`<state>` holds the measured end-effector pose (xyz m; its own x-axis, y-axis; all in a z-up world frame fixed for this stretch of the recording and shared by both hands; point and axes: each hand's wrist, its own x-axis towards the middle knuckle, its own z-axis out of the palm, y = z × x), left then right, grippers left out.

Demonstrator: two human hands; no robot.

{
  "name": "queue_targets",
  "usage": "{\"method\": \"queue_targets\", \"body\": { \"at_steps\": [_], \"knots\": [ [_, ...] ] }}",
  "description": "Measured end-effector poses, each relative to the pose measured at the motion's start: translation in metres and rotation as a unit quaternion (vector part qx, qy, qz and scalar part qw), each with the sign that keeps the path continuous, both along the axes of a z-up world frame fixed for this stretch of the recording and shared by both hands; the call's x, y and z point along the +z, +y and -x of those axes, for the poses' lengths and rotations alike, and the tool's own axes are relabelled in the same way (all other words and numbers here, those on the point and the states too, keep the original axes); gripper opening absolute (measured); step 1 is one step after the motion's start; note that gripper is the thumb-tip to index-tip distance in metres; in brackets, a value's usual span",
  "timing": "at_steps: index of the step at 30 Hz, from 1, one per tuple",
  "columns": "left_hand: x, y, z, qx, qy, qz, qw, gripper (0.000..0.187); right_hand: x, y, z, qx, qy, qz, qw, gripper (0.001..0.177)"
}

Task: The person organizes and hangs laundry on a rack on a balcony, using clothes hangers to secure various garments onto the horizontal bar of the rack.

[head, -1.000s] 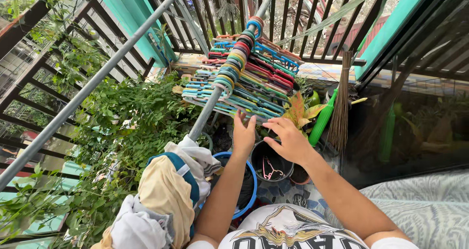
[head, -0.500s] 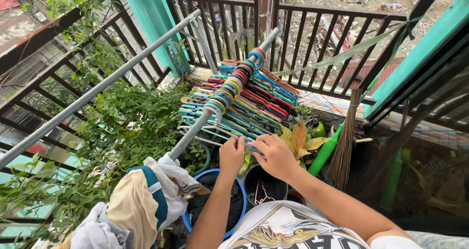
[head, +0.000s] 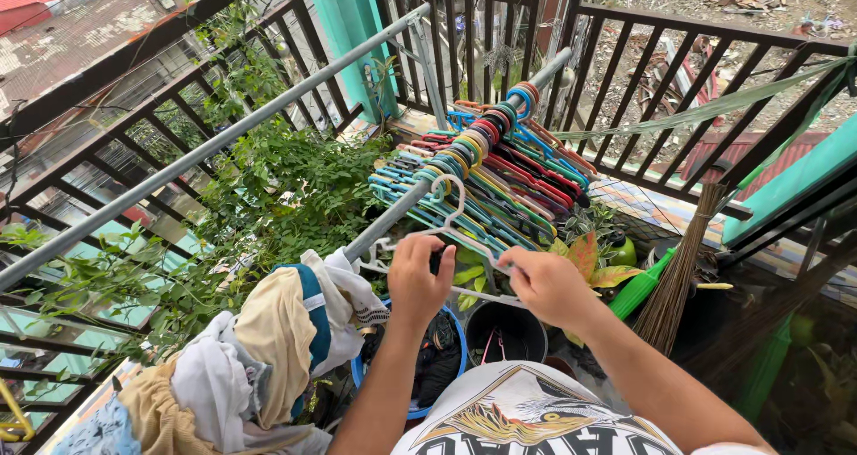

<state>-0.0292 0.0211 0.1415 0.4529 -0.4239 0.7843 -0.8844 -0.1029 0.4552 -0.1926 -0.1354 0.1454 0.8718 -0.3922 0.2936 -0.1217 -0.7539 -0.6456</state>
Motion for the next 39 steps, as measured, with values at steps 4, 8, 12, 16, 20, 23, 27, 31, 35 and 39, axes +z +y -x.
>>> {"method": "queue_targets", "body": {
  "at_steps": [4,8,12,16,20,23,27,31,35,39],
  "knots": [
    [0.022,0.031,-0.01,-0.004,-0.101,-0.022,0.995,0.035,0.024,-0.021,0.041,0.038,0.001,-0.037,0.999,0.017],
    [-0.007,0.034,-0.014,-0.24,0.048,-0.164,0.956,0.014,0.031,-0.009,0.054,0.014,-0.015,-0.046,0.999,0.021],
    [-0.034,0.038,0.006,-0.266,0.146,-0.153,0.94,0.023,0.029,0.025,0.042,-0.101,0.031,0.147,0.983,0.022],
    [-0.029,0.054,0.005,-0.287,0.205,-0.12,0.928,0.019,0.019,0.058,0.029,-0.115,-0.052,0.302,0.945,0.026],
    [-0.025,0.062,0.015,-0.289,0.228,-0.145,0.918,0.017,0.002,0.077,0.021,-0.094,-0.058,0.252,0.961,0.02],
    [-0.021,0.062,0.033,-0.257,0.174,-0.159,0.937,0.018,-0.003,0.08,0.018,0.021,-0.02,0.165,0.986,0.018],
    [-0.024,0.081,0.065,-0.206,0.159,-0.151,0.954,0.021,-0.006,0.088,0.032,0.091,-0.064,0.152,0.982,0.014],
    [-0.02,0.102,0.109,-0.135,0.183,-0.089,0.97,0.021,0.011,0.085,0.04,0.192,-0.059,0.164,0.966,0.015],
    [-0.034,0.132,0.158,-0.044,0.182,-0.107,0.977,0.026,0.0,0.099,0.055,0.264,-0.026,0.166,0.95,0.015],
    [-0.033,0.178,0.185,0.048,0.153,-0.108,0.981,0.028,-0.007,0.136,0.055,0.361,-0.062,0.14,0.92,0.013]
  ]
}}
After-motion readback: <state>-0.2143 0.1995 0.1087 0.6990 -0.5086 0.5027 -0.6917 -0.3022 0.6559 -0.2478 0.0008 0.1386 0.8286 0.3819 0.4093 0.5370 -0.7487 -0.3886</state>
